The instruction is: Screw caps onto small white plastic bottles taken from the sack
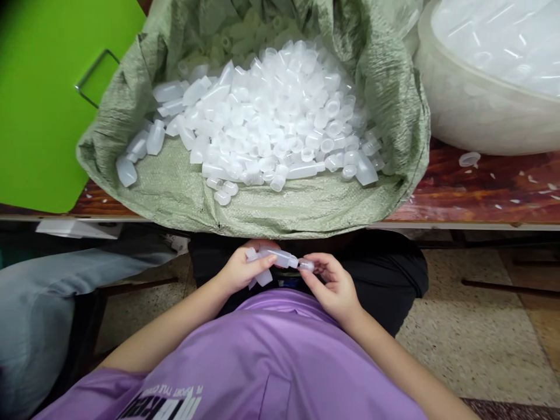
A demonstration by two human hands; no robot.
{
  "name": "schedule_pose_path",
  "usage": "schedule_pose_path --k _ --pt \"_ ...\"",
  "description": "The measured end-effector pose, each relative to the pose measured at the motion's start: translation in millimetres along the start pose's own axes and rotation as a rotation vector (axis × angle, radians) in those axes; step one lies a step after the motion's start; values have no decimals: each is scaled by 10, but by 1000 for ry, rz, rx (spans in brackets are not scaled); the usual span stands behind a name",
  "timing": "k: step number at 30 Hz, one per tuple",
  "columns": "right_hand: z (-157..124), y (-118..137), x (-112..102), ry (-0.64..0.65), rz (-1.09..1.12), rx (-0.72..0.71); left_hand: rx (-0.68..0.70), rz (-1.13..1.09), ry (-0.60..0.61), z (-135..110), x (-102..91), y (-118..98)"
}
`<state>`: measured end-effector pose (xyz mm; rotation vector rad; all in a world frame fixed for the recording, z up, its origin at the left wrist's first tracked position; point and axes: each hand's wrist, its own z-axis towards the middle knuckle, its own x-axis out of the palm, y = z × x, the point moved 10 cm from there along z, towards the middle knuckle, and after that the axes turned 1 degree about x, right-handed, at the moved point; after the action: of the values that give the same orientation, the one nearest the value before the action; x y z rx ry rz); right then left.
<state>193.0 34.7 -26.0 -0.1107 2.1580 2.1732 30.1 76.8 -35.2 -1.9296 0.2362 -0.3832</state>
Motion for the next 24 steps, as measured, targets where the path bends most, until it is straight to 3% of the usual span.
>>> schedule_pose_path --k 4,7,11,14,17,20,24 --pt "61 -190 112 23 301 276 29 228 11 -45 11 -8" --pt "81 -236 242 109 264 369 35 401 60 -82 63 -2" --pt "73 -261 232 129 120 378 85 542 101 -108 88 -29" --pt "85 -204 168 166 -98 340 123 628 124 -112 85 -67" --pt "119 -17 243 336 -425 172 203 738 175 -123 149 -163" --pt "98 93 383 497 -601 40 304 887 259 -157 292 -257" --pt "94 110 437 496 -767 -19 455 1144 303 -216 441 -339"
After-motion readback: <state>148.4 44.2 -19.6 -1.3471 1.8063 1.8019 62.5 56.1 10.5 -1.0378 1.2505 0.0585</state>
